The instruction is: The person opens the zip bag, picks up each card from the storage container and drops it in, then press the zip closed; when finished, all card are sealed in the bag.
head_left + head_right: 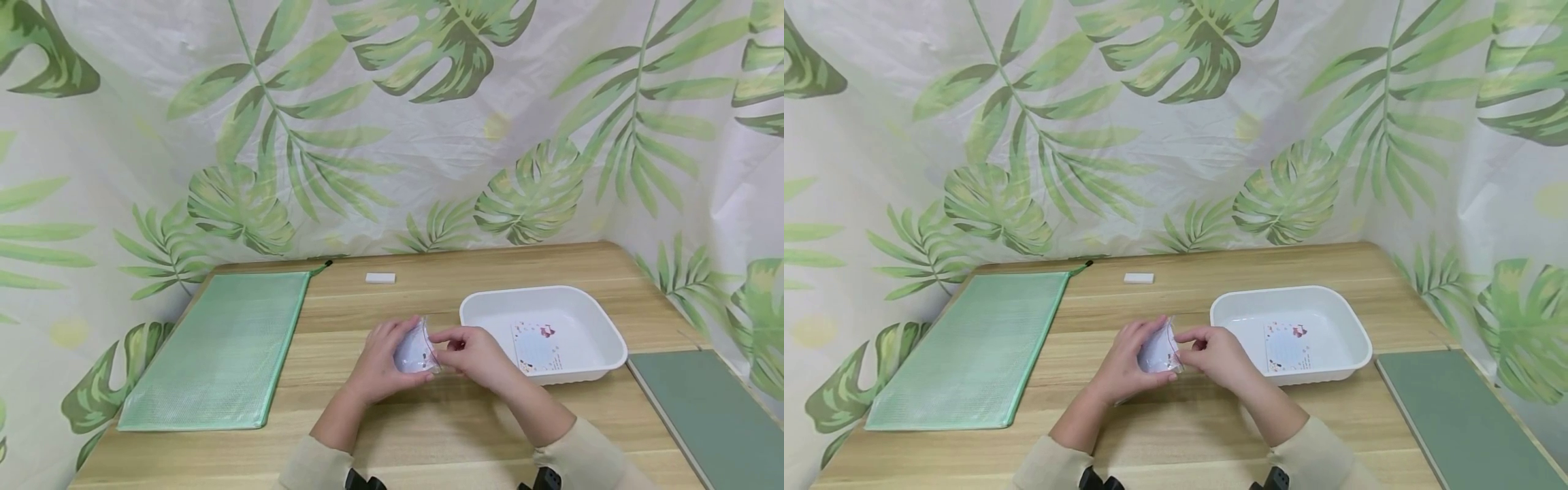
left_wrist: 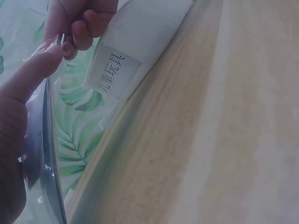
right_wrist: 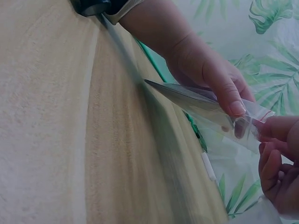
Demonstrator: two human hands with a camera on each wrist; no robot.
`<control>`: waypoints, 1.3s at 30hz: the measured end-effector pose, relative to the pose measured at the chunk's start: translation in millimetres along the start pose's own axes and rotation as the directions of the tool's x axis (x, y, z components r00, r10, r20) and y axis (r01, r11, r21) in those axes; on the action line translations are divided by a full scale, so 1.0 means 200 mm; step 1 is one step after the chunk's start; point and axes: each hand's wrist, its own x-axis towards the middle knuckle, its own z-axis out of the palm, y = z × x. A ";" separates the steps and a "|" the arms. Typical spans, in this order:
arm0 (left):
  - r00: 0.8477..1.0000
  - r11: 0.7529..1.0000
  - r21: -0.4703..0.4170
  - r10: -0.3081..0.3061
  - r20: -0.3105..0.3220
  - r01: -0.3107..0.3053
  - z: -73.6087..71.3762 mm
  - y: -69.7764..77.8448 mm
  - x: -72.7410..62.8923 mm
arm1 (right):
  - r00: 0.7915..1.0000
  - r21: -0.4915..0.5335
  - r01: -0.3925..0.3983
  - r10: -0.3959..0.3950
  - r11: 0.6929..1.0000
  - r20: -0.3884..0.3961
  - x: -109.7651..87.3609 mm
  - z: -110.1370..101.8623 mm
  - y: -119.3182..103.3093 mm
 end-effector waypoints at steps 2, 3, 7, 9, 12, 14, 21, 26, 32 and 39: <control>1.000 1.000 0.000 0.008 -0.004 -0.008 0.00 0.00 0.00 | 1.000 -0.047 0.022 -0.021 0.999 0.018 0.01 0.00 0.00; 1.000 1.000 -0.001 0.013 -0.005 -0.013 0.00 0.00 0.00 | 0.999 -0.069 0.031 -0.029 0.997 0.027 0.02 0.00 0.00; 1.000 1.000 -0.008 0.023 -0.009 -0.023 0.00 0.00 0.00 | 0.998 -0.135 0.045 -0.039 0.990 0.049 0.04 0.01 -0.02; 1.000 1.000 -0.009 0.027 -0.009 -0.028 0.00 0.00 0.00 | 0.998 -0.168 0.046 -0.037 0.985 0.057 0.05 0.02 -0.03; 1.000 1.000 -0.020 0.025 -0.007 -0.025 0.00 0.00 0.00 | 0.997 -0.196 0.051 -0.038 0.979 0.069 0.05 0.02 -0.04; 1.000 0.999 -0.030 0.020 -0.006 -0.020 0.00 0.01 0.00 | 0.996 -0.203 0.050 -0.035 0.978 0.077 0.05 0.02 -0.04; 1.000 0.999 -0.042 0.003 -0.002 -0.003 0.00 0.01 0.00 | 0.999 -0.139 0.037 -0.034 0.990 0.028 0.03 -0.06 -0.03; 1.000 1.000 -0.031 0.007 -0.008 -0.007 0.00 0.00 0.00 | 0.998 -0.114 0.055 -0.057 0.992 -0.014 0.02 -0.20 -0.01; 1.000 0.999 -0.035 0.007 -0.014 -0.008 0.01 0.00 0.00 | 0.999 -0.116 0.018 -0.022 0.993 -0.037 0.02 -0.38 0.06; 1.000 0.999 -0.038 0.004 -0.012 -0.004 0.00 0.00 0.00 | 0.995 -0.177 -0.074 0.062 0.981 -0.075 0.03 -0.58 0.20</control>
